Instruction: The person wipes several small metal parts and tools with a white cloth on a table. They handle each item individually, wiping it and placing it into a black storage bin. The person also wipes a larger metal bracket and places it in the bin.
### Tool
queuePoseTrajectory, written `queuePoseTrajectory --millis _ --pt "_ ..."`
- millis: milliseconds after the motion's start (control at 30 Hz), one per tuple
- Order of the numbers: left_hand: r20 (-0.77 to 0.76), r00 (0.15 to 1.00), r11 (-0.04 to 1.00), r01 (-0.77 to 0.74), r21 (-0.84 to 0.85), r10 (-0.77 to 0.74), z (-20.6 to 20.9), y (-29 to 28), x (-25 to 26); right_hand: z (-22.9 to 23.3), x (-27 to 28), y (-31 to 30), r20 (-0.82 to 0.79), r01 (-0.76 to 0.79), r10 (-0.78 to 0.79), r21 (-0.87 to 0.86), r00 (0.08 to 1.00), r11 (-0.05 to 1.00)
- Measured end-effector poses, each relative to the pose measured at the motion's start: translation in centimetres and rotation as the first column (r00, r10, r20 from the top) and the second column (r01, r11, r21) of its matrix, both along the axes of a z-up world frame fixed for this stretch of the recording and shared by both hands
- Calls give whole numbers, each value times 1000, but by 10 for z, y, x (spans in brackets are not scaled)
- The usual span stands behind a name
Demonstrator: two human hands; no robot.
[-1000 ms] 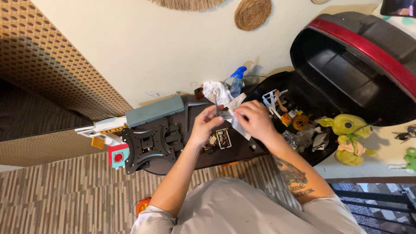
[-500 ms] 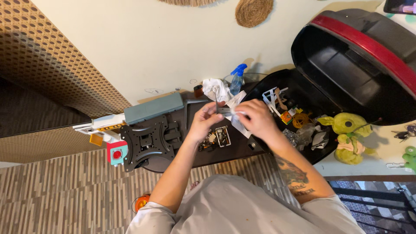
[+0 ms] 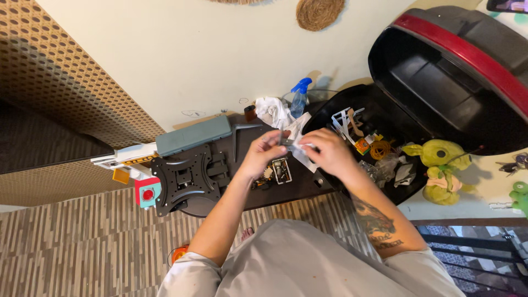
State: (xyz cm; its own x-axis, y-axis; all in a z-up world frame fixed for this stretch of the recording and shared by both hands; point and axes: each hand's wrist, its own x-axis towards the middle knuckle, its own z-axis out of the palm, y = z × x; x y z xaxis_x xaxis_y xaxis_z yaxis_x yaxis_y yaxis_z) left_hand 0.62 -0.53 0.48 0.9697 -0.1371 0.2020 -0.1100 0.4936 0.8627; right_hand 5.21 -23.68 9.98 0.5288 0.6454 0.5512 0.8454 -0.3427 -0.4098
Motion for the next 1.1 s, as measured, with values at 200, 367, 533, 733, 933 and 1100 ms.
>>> queuePoseTrajectory --millis 200,367,533,733,933,1100 --pt "-171 985 996 23 -91 -38 -13 -22 -5 -26 -24 27 -209 150 -122 124 970 981" --pt "-173 985 1000 8 -17 -11 -11 -19 -7 -54 -20 43 -572 209 100 449 815 869" --pt "-104 993 980 -37 196 58 0 -33 -2 -67 5 44 -649 330 297 663 700 672" --pt "130 955 750 -291 594 267 29 -48 -13 -28 23 32 -572 347 312 760 759 550" --pt "276 896 463 -421 780 349 66 -41 -11 34 9 -2 359 186 -233 162 904 969" --pt "230 934 430 -332 840 273 80 -37 -1 40 -11 -13 257 93 -64 -103 964 990"
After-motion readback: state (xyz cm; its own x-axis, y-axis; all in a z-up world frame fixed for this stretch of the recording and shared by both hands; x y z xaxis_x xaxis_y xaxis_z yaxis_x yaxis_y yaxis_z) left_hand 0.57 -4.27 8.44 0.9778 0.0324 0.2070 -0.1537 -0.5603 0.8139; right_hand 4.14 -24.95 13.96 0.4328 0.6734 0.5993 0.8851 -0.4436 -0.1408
